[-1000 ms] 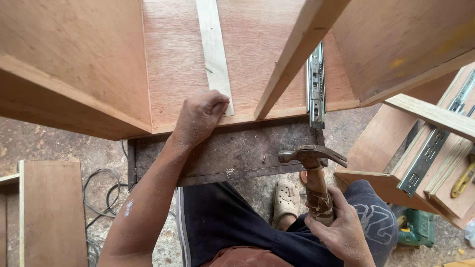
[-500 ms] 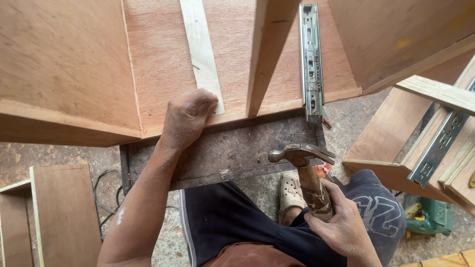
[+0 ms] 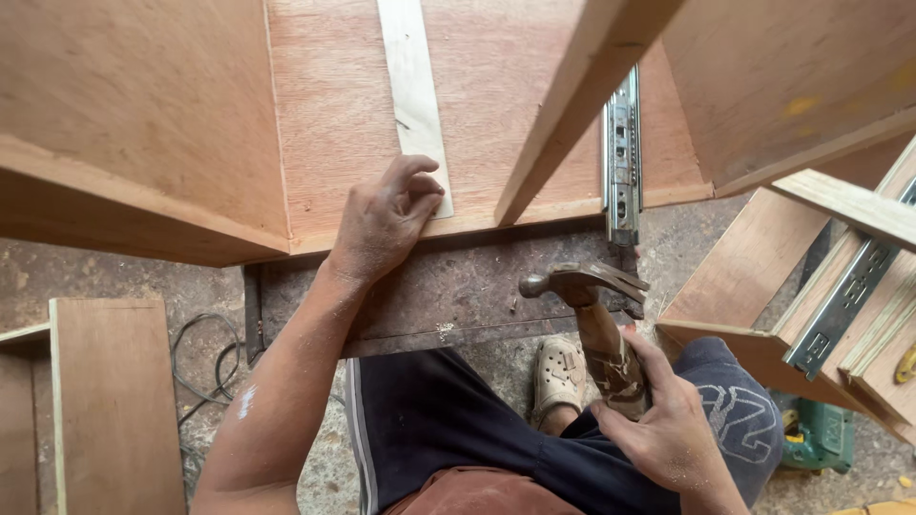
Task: The person positions metal drawer slides inside a wooden cabinet, uses a hammer and a punch to set alignment, and attaches the components using a screwdriver.
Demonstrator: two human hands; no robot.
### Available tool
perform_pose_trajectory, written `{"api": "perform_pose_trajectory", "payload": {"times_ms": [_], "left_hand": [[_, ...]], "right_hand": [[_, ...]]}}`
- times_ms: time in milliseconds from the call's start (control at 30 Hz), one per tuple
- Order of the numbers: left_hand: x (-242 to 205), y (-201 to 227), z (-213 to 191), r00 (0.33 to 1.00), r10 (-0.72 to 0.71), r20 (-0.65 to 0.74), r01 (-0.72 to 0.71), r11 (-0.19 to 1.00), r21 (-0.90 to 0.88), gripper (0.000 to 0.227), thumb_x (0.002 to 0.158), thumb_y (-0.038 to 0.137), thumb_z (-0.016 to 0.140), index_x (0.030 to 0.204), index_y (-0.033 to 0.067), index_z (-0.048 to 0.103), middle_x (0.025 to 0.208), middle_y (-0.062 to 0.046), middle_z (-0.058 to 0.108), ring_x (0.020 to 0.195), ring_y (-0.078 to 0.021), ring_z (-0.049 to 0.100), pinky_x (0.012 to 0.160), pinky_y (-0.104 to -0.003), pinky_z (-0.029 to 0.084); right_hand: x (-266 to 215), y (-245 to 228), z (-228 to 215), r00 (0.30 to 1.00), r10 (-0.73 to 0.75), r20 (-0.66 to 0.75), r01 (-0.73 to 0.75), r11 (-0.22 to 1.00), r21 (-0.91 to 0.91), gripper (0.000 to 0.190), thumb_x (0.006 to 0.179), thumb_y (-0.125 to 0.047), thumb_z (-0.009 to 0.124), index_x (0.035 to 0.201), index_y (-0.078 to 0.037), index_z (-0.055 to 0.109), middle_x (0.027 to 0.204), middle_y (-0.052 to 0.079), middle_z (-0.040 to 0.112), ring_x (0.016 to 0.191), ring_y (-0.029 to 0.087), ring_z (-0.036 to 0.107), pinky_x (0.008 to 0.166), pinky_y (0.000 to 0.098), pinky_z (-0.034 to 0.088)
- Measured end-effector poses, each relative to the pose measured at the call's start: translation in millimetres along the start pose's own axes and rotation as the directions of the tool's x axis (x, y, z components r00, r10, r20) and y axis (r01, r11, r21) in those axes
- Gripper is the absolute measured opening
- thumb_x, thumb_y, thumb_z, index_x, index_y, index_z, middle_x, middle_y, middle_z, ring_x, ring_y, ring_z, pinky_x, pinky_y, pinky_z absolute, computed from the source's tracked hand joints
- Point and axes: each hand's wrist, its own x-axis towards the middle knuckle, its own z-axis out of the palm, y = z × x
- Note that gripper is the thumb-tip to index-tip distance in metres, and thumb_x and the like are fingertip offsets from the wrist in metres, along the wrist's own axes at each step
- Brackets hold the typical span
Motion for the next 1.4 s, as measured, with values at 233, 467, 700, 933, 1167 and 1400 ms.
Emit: {"api": "perform_pose_trajectory", "payload": {"times_ms": [233,467,700,933,1167,1400], "left_hand": [[-1.0,8.2,-6.9,0.996,-0.09,0.015,0.091,0.995,-0.049,0.038,0.095,0.005,0.072,0.125,0.0053,0.05,0.093,-0.011,0.079,0.084,-0.0237,0.08,0.074,-0.033,0.066],[1.5,11.8,-10.4,0.995,-0.098,0.009,0.099,0.993,-0.071,0.04,0.094,0.004,0.072,0.126,0.0056,0.049,0.093,-0.012,0.079,0.086,-0.0247,0.08,0.074,-0.035,0.065],[-0.9,8.5,-10.1,0.996,-0.09,0.017,0.091,0.994,-0.057,0.04,0.094,0.002,0.071,0.127,0.0048,0.049,0.092,-0.011,0.079,0.087,-0.0266,0.079,0.074,-0.036,0.063],[-1.2,4.1,-6.8,0.997,-0.072,0.027,0.073,0.995,-0.069,0.039,0.094,0.002,0.07,0.126,0.0054,0.049,0.091,-0.011,0.079,0.085,-0.0242,0.08,0.074,-0.032,0.066],[2.8,-1.6,-9.2,0.999,-0.046,0.03,0.048,0.996,-0.072,0.038,0.095,0.002,0.069,0.127,0.0051,0.049,0.092,-0.012,0.079,0.083,-0.0239,0.08,0.073,-0.031,0.066],[3.7,3.7,-12.5,1.0,-0.01,-0.02,0.009,0.999,-0.045,0.04,0.091,0.001,0.074,0.125,0.0032,0.053,0.091,-0.013,0.079,0.083,-0.0255,0.079,0.072,-0.035,0.064]], "right_hand": [[32.4,-81.9,11.0,0.929,-0.369,-0.027,0.342,0.883,-0.32,0.09,0.078,-0.014,0.078,0.157,-0.018,0.033,0.094,0.016,0.069,0.077,0.028,0.075,0.067,0.0417,0.061],[62.2,-126.3,39.9,0.932,-0.362,-0.001,0.315,0.813,-0.49,0.086,0.084,-0.015,0.075,0.159,-0.024,0.034,0.102,0.019,0.066,0.075,0.035,0.073,0.067,0.0481,0.061],[68.9,-131.4,45.2,0.962,-0.27,0.038,0.242,0.782,-0.574,0.089,0.083,-0.016,0.076,0.159,-0.028,0.033,0.092,0.018,0.066,0.072,0.034,0.071,0.07,0.0487,0.06],[67.8,-121.8,44.5,0.902,-0.432,-0.006,0.374,0.789,-0.488,0.086,0.092,-0.016,0.071,0.163,-0.023,0.023,0.091,0.013,0.065,0.068,0.024,0.067,0.06,0.0401,0.061],[71.7,-118.0,44.6,0.867,-0.499,-0.008,0.431,0.757,-0.492,0.092,0.088,-0.012,0.072,0.164,-0.028,0.023,0.082,0.014,0.062,0.067,0.023,0.065,0.066,0.0452,0.06],[72.3,-133.2,42.7,0.954,-0.294,0.065,0.275,0.763,-0.586,0.092,0.085,-0.011,0.071,0.163,-0.022,0.024,0.078,0.016,0.061,0.061,0.029,0.065,0.061,0.0469,0.059]]}}
